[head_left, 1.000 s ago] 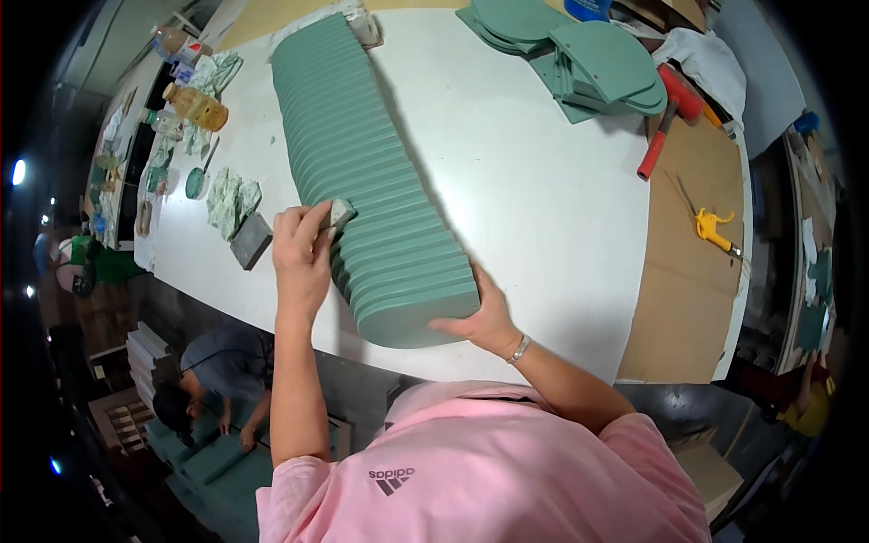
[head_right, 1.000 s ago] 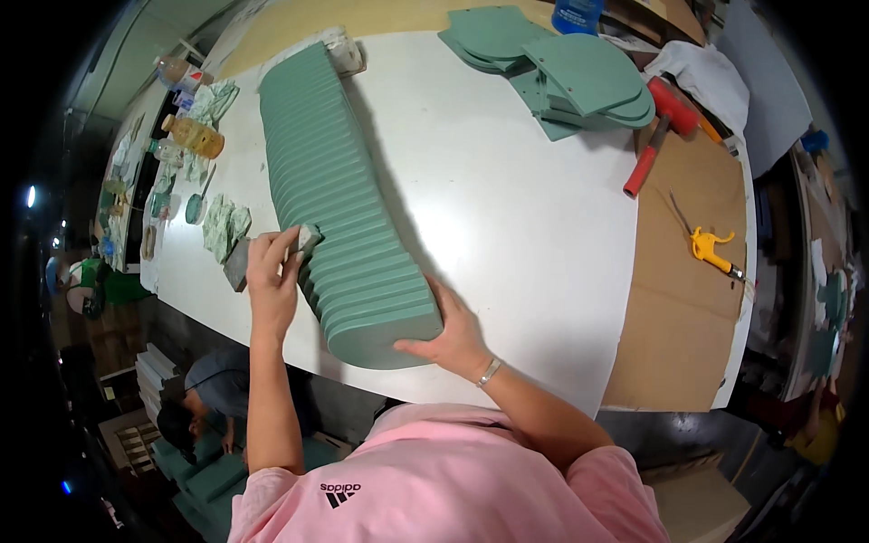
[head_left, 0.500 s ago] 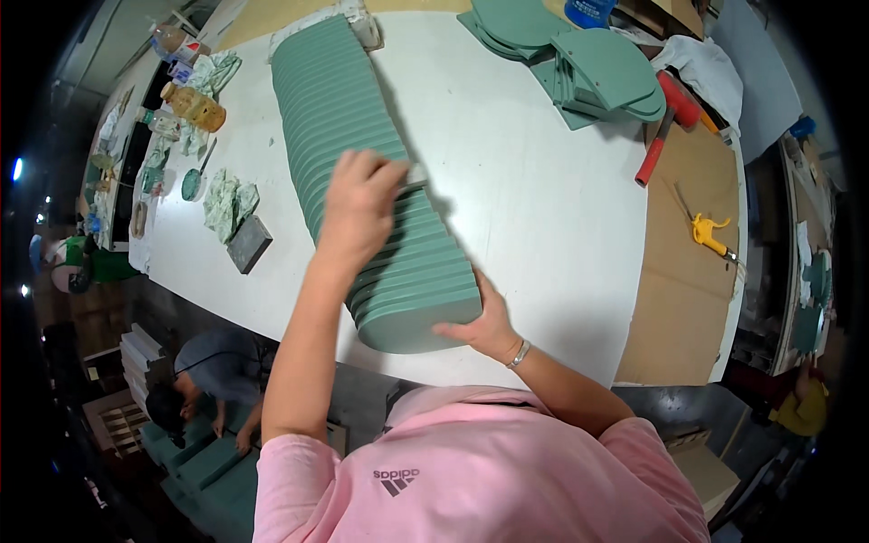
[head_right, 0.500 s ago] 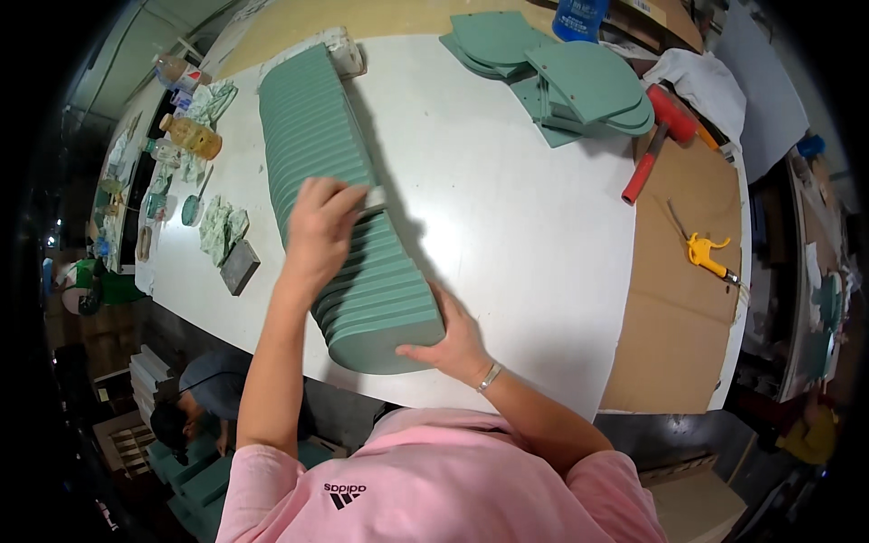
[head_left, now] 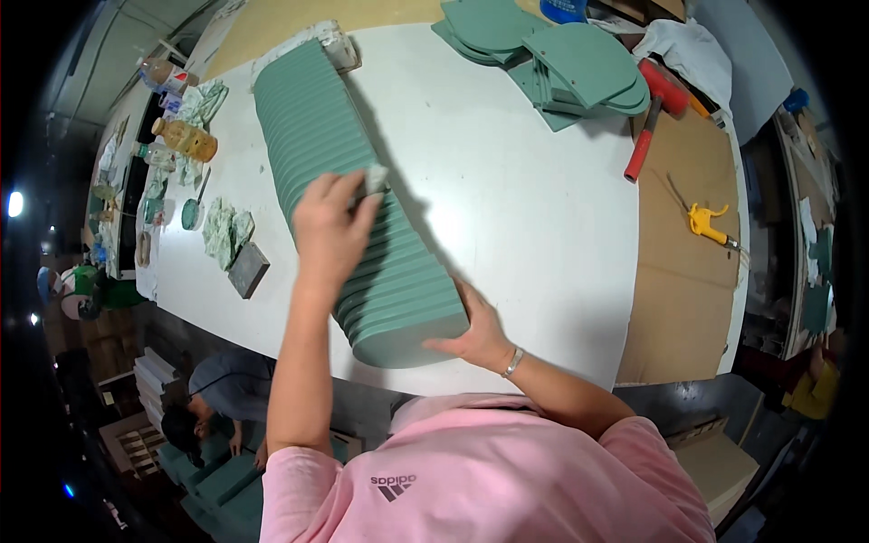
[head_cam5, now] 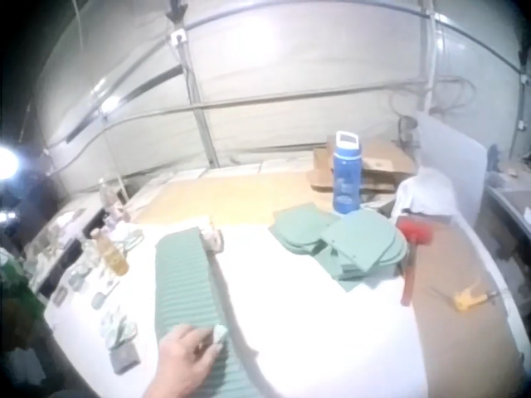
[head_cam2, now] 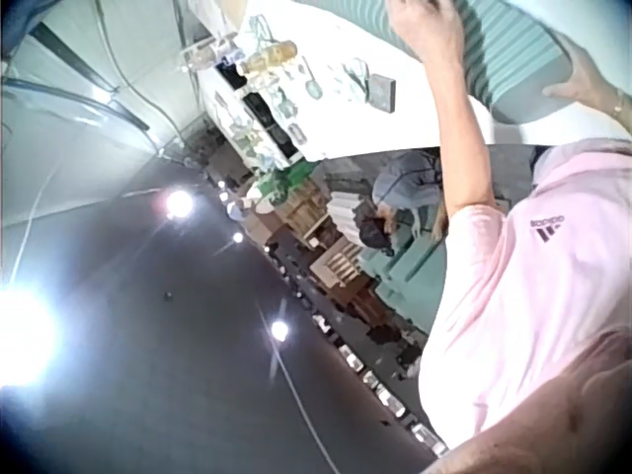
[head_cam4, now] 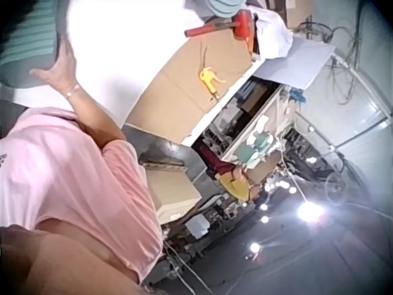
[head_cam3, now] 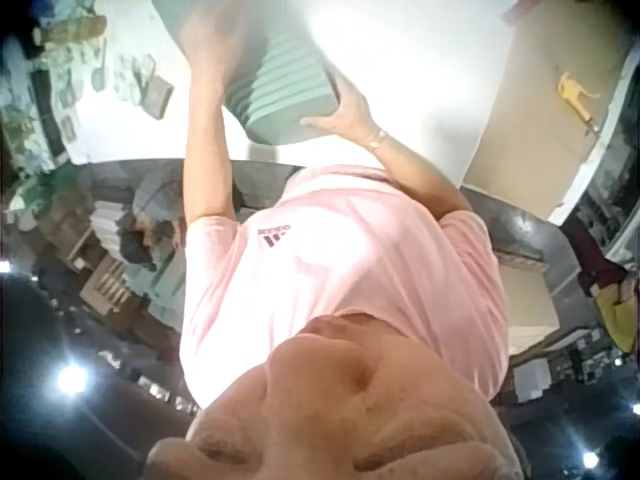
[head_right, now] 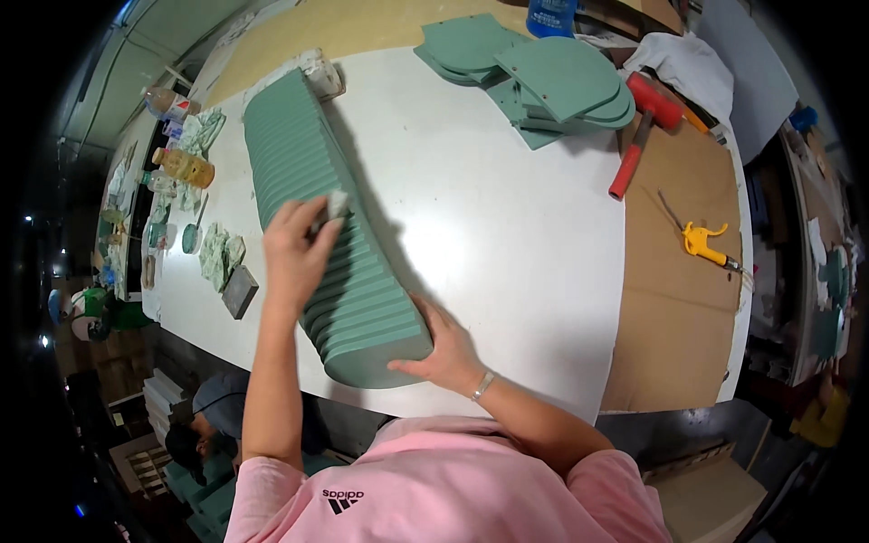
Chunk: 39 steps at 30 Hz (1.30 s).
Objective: Apply adhesive to foam segments and assemble them on a workbench.
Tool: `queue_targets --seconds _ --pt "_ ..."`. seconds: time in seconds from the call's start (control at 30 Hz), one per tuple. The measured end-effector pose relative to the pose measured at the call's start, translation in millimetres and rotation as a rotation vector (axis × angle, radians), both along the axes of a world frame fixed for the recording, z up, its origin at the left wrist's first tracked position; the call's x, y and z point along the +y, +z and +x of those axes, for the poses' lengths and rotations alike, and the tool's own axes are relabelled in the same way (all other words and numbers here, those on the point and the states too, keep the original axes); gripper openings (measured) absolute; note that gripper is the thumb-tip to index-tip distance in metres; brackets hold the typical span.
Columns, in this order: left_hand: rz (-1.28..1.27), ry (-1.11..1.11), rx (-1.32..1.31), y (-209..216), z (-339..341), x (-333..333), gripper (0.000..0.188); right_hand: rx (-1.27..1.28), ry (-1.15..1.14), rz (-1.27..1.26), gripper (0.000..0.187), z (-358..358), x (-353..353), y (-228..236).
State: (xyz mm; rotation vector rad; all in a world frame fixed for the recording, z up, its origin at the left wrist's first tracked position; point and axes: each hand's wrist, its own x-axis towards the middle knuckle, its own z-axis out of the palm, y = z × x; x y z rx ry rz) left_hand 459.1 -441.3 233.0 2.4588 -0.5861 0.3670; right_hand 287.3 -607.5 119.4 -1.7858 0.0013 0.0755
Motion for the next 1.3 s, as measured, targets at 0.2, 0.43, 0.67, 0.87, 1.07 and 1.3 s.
queue_targets --seconds 0.2,0.43,0.67,0.87,1.07,1.3 --pt "0.102 0.297 0.039 -14 1 44 0.018 0.041 0.003 0.002 0.102 1 -4 0" --pt "0.071 0.135 -0.049 -5 10 -15 0.021 -0.013 0.006 -0.027 0.102 1 -3 0" --pt "0.07 0.22 -0.056 -7 16 15 0.028 -0.01 0.0 -0.044 0.103 -1 -1 -3" --pt "0.27 0.1 -0.043 1 15 22 0.032 -0.035 -0.003 -0.034 0.104 0 -5 -5" --pt "0.204 0.077 -0.168 0 20 4 0.03 -0.048 0.007 -0.015 0.103 0 0 -4" --pt "0.194 0.297 0.016 -15 16 79 0.03 0.021 0.012 -0.005 0.104 1 -4 -2"
